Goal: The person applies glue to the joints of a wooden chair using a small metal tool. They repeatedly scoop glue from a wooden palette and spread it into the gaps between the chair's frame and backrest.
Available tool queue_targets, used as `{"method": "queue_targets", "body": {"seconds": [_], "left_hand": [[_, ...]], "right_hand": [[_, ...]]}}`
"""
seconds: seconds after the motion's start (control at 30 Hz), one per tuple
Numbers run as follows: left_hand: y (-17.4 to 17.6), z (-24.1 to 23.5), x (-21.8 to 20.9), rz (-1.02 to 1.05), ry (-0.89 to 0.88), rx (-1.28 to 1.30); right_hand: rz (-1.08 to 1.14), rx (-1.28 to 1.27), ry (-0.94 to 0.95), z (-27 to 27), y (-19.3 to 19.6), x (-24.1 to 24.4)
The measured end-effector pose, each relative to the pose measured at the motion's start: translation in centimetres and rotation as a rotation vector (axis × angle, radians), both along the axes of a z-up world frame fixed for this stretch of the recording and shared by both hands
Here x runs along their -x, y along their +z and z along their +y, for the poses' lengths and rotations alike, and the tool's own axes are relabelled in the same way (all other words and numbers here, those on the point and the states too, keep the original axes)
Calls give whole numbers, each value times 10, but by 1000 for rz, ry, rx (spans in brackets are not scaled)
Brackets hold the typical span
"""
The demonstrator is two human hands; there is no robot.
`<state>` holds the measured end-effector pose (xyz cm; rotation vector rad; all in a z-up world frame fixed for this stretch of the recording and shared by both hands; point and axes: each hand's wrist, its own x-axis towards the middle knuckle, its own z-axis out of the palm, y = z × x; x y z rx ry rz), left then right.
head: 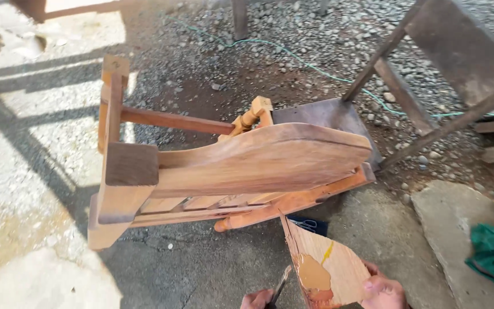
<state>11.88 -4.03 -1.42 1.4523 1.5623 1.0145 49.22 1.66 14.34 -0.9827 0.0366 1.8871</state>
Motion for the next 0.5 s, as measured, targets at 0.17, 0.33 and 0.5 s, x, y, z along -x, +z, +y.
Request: {"method": "queue_targets", "body": {"seconds": [0.17, 0.33, 0.5], "left_hand": [[89, 47, -63, 38, 192, -689], [56, 56, -128, 272, 246, -532], [136, 72, -179, 412, 323, -414]], "right_hand": [[54, -183, 196, 59, -40, -41], [95, -310, 530, 133, -58, -82], [79, -247, 724, 171, -62, -105]]}}
